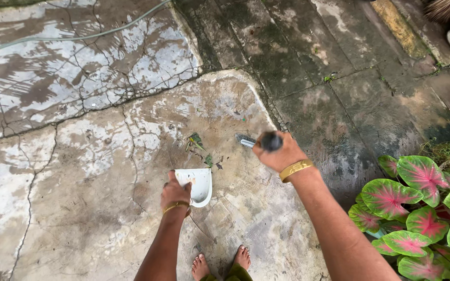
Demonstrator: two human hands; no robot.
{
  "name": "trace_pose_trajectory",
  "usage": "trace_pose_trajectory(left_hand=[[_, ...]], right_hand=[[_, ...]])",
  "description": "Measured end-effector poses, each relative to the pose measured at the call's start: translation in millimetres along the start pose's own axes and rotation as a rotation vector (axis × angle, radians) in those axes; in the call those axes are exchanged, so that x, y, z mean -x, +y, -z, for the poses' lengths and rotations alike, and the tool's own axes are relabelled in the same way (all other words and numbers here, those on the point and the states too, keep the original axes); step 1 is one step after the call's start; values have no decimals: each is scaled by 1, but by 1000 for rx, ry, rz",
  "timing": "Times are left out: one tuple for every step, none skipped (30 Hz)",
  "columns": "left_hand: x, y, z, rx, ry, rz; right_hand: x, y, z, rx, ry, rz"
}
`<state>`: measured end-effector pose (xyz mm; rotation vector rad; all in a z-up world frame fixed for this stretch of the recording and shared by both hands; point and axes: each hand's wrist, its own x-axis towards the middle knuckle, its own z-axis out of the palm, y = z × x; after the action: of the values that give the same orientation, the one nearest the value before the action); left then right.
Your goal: The person cleans an outdoor concrete area by picking up leaves with a dustpan and using a squeegee to move water. They also rinse a small bucket and interact with various garden items.
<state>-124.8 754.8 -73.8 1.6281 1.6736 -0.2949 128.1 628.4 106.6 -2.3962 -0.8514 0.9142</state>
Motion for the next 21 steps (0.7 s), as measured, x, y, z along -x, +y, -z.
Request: trace_pose_trajectory(left_hand=[[-17,1,-10,86,48,-39],[-27,-5,-19,171,96,-73],[-36,-9,-24,89,117,-137],[-47,-8,-24,4,134,-198],[-54,-7,-23,-81,150,-258],[-58,-6,-21,-138,124,-262],[-59,-7,-18,-194,97,-265],[-62,-6,-16,-246,77,-273],[-63,-7,-16,-278,74,-303],[-64,-9,-15,-308,74,-330],[-67,-11,-14,-338,74,-357],[-69,-11,-16,-385,57,-359],[-69,-7,-20,-432,40,-361],[-70,-3,-21,-479,24,-363],[-71,1,-18,-487,10,-350],[-71,4,-15,-494,-7,-336],[-69,4,-11,-502,-24,-322],[-68,4,-7,-485,-19,-304],[-66,1,-4,-467,-16,-286],[-66,-1,-2,-449,-11,-269],[-67,-2,-2,-410,-3,-272]], right_hand=[[-2,2,-4,59,33,62],[-4,5,-9,118,60,125],[-7,8,-14,178,88,188],[-12,11,-19,260,159,280],[-20,10,-21,341,230,374],[-26,8,-21,422,308,470],[-28,4,-22,273,330,361],[-30,-3,-22,126,357,256],[-32,-13,-24,-21,381,151],[-33,-25,-30,-26,397,150],[-32,-35,-36,-31,413,150],[-31,-43,-41,-36,427,151],[-30,-49,-44,-21,382,156],[-29,-55,-46,-6,339,161],[-28,-61,-48,10,296,166],[-26,-65,-51,-2,255,135],[-23,-69,-53,-14,214,104],[-21,-72,-55,-26,177,73],[-18,-76,-60,-26,206,128],[-15,-80,-66,-26,235,184],[-12,-85,-71,-26,264,241]])
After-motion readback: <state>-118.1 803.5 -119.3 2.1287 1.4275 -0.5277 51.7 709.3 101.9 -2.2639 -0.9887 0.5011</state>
